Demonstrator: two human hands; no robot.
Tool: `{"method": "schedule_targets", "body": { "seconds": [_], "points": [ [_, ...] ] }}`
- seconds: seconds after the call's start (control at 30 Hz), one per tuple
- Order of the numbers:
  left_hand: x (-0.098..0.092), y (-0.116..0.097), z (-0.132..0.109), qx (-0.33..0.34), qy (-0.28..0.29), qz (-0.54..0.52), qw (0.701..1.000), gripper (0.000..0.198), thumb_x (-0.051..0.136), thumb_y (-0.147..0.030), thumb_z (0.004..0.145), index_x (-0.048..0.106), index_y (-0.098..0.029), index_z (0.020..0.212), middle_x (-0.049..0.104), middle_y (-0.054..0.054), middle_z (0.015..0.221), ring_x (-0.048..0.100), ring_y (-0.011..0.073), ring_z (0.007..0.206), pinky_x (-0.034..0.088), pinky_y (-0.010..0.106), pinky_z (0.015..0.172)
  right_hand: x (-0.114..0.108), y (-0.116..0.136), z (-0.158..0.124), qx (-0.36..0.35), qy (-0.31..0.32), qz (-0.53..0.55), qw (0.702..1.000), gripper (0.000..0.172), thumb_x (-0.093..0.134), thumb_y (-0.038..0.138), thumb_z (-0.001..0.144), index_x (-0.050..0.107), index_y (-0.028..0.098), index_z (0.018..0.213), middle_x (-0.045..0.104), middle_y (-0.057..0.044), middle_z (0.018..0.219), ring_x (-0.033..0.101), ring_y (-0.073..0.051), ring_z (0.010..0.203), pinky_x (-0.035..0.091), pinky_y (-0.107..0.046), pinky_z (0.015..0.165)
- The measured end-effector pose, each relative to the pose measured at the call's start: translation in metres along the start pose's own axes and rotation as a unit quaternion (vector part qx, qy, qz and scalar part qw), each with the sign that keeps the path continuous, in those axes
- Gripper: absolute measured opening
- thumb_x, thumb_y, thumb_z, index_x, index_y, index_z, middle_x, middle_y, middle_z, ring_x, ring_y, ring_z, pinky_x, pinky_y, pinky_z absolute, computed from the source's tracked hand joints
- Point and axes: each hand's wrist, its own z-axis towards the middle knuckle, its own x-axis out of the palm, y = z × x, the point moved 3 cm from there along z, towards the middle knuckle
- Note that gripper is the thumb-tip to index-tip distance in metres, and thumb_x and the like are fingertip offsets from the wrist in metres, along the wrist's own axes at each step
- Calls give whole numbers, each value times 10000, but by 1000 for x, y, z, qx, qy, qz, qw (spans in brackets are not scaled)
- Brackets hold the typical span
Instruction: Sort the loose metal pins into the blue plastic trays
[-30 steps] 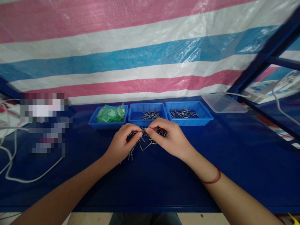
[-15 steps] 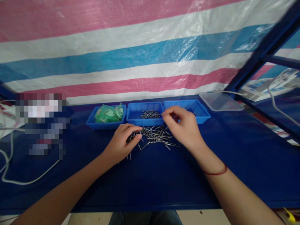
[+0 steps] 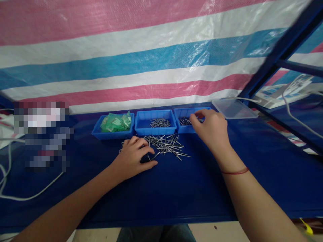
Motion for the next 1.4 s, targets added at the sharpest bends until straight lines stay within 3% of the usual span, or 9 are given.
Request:
{"method": "schedule_targets", "body": {
  "seconds": [0.13,0.27,0.4,0.5,0.63,0.83,0.93,1.2,1.4],
  "points": [
    [6,-3,1,9,18,-3,1000,239,550,-443,887,683,-261,965,628,26,983,485,219,985,316,371,792,-6,24,-7,-86,-33,47,995,187,524,315,841,663,200,792,690,-86,812,613,-248,751,434,-386,735],
    [10,-6,1,10,1,23,1000,241,458,-354,950,666,-236,927,624,22,975,490,204,963,301,374,804,-13,50,-17,-170,-36,104,979,167,518,270,858,636,203,760,671,-71,782,604,-236,772,438,-387,773],
    [4,-3,1,-16,-60,25,998,260,391,-337,978,617,-208,967,612,35,1063,503,195,985,300,372,837,-9,73,-32,-278,109,212,931,123,541,242,858,617,205,767,658,-55,799,605,-196,769,461,-332,730],
    [-4,2,1,-32,-84,8,996,242,369,-317,988,586,-212,1002,632,19,1016,538,178,942,304,372,842,0,83,-42,-308,206,249,895,127,530,247,877,625,196,810,645,-52,785,600,-173,744,458,-307,700],
    [-11,8,3,-21,-112,-46,992,204,397,-284,980,582,-200,987,637,18,962,571,161,918,349,340,845,9,88,-48,-306,238,262,884,173,492,241,904,633,191,817,640,-52,779,598,-162,734,451,-289,684],
    [-13,10,4,11,-144,-105,984,164,461,-251,950,616,-205,975,638,32,953,591,164,926,417,302,824,11,88,-49,-272,232,299,885,173,547,269,886,620,195,1024,648,-44,887,595,-147,773,456,-276,708],
    [-13,9,4,14,-149,-147,978,153,493,-238,930,638,-203,965,642,39,948,607,157,901,450,283,807,12,90,-50,-267,237,306,883,176,518,256,907,621,197,1035,643,-50,926,593,-146,803,454,-278,725],
    [-2,11,3,-87,-210,-342,912,138,640,-261,822,627,-194,942,661,2,828,614,119,730,481,229,695,17,92,-53,-247,269,340,867,136,513,243,905,638,190,917,624,-39,827,561,-127,707,436,-260,646],
    [4,14,3,-127,-192,-410,882,160,631,-339,821,632,-181,846,650,2,780,595,123,705,471,234,660,15,95,-54,-211,258,364,870,126,538,270,884,632,189,864,577,-10,731,509,-110,620,415,-244,570]
  ]
}}
